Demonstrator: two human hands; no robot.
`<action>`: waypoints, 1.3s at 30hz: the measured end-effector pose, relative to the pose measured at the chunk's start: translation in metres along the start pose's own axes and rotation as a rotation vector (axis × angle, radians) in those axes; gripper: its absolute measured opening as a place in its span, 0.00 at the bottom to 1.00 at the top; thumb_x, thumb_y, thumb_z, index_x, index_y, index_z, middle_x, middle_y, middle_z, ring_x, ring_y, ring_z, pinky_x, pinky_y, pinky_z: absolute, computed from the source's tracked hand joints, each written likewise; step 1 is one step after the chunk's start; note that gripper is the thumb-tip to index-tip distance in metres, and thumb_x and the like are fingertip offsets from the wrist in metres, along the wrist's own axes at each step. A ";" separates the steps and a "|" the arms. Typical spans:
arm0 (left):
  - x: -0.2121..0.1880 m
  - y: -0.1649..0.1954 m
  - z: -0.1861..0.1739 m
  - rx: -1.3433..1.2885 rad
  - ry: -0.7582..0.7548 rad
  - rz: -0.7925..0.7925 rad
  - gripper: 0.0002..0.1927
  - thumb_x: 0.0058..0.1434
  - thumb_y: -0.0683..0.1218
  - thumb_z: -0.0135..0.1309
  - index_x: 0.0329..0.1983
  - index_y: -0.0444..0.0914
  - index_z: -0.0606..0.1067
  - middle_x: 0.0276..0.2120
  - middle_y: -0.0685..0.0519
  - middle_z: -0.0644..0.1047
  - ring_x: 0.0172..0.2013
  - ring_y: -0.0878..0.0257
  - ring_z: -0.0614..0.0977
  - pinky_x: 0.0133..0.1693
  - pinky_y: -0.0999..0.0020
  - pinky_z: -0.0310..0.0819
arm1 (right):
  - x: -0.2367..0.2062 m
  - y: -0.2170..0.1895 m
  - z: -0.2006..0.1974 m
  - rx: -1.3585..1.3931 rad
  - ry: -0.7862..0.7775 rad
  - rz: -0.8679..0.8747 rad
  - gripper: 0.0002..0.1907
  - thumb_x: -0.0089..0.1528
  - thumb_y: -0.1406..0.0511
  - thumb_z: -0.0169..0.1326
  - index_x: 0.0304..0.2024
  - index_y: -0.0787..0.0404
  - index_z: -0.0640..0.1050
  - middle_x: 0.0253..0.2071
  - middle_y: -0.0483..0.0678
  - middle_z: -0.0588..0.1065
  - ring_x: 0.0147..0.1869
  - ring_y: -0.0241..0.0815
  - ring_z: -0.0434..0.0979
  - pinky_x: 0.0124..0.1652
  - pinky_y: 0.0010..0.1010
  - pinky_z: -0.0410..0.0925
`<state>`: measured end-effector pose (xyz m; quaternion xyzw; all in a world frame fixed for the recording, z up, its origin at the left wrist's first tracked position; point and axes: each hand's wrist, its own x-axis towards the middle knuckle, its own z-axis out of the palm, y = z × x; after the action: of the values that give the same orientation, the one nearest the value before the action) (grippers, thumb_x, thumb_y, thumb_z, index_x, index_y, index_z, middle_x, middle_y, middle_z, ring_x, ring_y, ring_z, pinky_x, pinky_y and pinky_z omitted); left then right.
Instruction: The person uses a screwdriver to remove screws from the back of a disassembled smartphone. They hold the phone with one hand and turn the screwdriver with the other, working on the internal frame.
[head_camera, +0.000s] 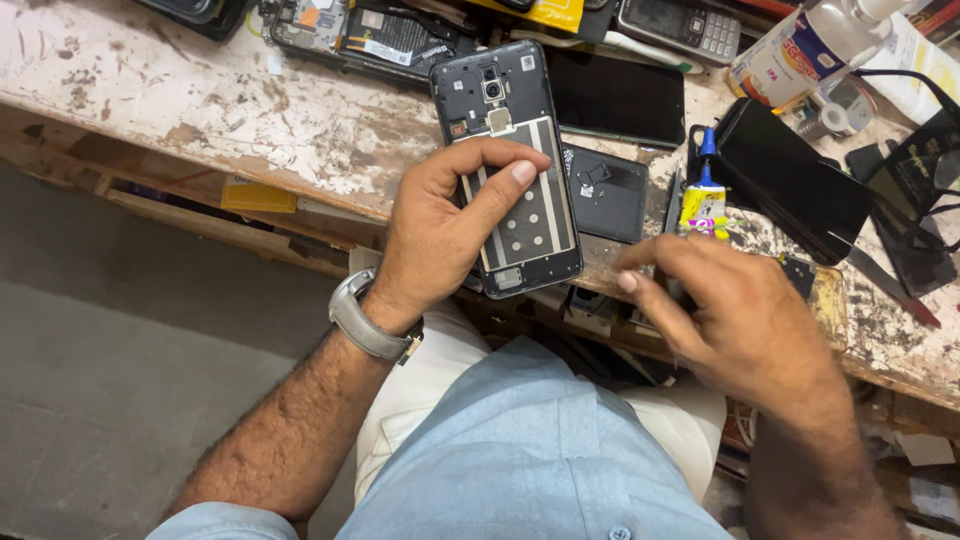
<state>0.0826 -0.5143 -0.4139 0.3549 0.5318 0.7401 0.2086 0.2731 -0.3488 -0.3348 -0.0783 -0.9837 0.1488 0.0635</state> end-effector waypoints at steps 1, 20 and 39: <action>-0.001 0.001 0.000 -0.007 -0.001 0.000 0.09 0.73 0.45 0.55 0.49 0.36 0.81 0.41 0.56 0.83 0.41 0.72 0.82 0.44 0.75 0.80 | 0.000 0.001 -0.002 0.007 -0.027 0.013 0.12 0.65 0.61 0.55 0.48 0.58 0.80 0.39 0.50 0.81 0.37 0.42 0.82 0.36 0.34 0.76; 0.001 0.001 0.001 -0.064 -0.015 -0.049 0.08 0.71 0.46 0.59 0.45 0.36 0.81 0.35 0.57 0.82 0.35 0.73 0.82 0.37 0.77 0.79 | -0.005 0.002 0.015 0.632 0.529 -0.078 0.23 0.78 0.78 0.52 0.67 0.60 0.56 0.52 0.59 0.73 0.50 0.43 0.80 0.53 0.30 0.78; 0.009 0.009 0.009 -0.119 -0.005 -0.102 0.06 0.68 0.42 0.59 0.45 0.35 0.82 0.38 0.56 0.84 0.39 0.72 0.82 0.43 0.76 0.79 | 0.023 -0.020 0.024 0.651 0.553 -0.183 0.28 0.70 0.80 0.53 0.65 0.60 0.56 0.56 0.59 0.72 0.61 0.41 0.77 0.58 0.28 0.76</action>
<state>0.0835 -0.5052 -0.4013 0.3162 0.5037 0.7579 0.2681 0.2441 -0.3706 -0.3486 -0.0036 -0.8344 0.4183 0.3589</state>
